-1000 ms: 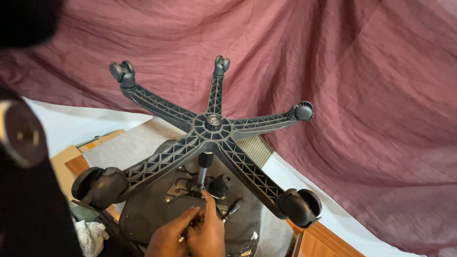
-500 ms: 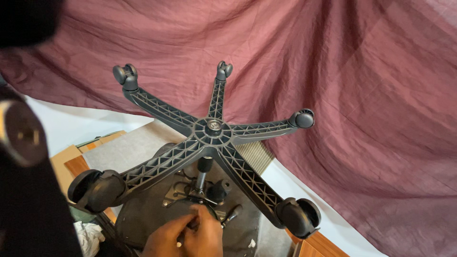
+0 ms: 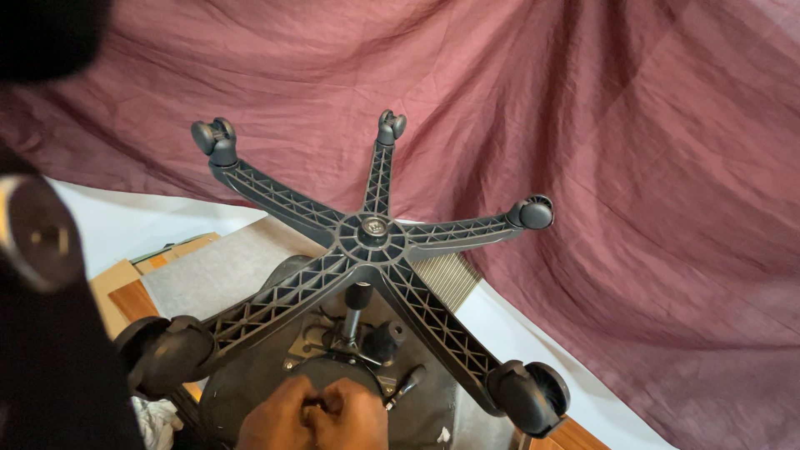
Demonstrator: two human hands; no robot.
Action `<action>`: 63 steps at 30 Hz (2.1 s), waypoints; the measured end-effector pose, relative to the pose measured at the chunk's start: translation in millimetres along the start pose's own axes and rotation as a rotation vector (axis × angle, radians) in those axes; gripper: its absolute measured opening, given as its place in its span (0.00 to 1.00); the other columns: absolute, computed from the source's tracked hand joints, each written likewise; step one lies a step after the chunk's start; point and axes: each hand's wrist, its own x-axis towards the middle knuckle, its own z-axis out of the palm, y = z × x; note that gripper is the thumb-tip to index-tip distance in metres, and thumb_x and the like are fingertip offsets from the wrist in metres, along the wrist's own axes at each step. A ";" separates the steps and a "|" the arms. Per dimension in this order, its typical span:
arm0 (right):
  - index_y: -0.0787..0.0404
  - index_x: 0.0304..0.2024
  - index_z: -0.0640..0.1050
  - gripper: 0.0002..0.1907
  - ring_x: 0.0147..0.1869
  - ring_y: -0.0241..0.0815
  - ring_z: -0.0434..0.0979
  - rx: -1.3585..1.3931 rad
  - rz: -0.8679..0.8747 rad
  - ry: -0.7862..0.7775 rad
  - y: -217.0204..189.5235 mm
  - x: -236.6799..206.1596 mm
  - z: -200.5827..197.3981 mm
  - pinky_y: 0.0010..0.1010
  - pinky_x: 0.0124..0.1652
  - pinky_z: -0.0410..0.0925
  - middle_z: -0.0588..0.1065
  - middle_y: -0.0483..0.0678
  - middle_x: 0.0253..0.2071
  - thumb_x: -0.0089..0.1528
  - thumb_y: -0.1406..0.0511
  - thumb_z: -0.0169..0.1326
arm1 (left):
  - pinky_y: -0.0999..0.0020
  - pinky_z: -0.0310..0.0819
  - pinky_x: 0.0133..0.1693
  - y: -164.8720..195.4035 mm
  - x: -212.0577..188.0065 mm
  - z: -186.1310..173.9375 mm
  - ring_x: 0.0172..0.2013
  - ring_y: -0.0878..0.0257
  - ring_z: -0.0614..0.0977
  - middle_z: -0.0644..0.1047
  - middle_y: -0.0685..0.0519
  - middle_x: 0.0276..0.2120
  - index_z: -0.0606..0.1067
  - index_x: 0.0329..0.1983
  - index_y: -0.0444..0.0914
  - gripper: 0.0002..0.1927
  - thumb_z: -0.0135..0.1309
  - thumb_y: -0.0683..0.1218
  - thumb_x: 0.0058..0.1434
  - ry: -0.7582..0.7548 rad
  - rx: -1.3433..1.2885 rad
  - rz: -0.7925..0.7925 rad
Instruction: The person works on an office chair turned upside down, using a screwdriver to loosen and tighten screws on the seat mechanism and gas lift assembly. They hold the mechanism with one hand while turning the screwdriver with the other, working on successive screws under the seat.
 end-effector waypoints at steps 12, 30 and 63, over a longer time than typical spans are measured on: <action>0.61 0.48 0.81 0.30 0.42 0.55 0.84 -0.100 -0.254 0.237 -25.3 -5.6 -1.6 0.41 0.40 0.74 0.83 0.56 0.38 0.43 0.62 0.76 | 0.58 0.79 0.46 14.2 -13.4 -23.7 0.49 0.52 0.83 0.80 0.55 0.47 0.75 0.51 0.51 0.20 0.60 0.43 0.55 0.024 0.010 0.007; 0.53 0.50 0.78 0.28 0.40 0.51 0.86 -0.061 0.045 0.014 -46.4 1.3 -4.2 0.38 0.43 0.75 0.83 0.52 0.33 0.46 0.67 0.64 | 0.59 0.78 0.46 40.9 -21.1 -42.0 0.48 0.53 0.83 0.79 0.56 0.47 0.78 0.51 0.50 0.23 0.58 0.40 0.50 0.113 -0.013 0.188; 0.55 0.43 0.82 0.16 0.41 0.44 0.89 0.086 0.044 0.008 -25.2 -0.9 -12.7 0.33 0.43 0.77 0.85 0.46 0.36 0.52 0.62 0.61 | 0.66 0.81 0.45 47.5 -16.1 -19.9 0.45 0.58 0.90 0.86 0.50 0.40 0.79 0.52 0.42 0.27 0.50 0.32 0.49 0.068 -0.546 0.175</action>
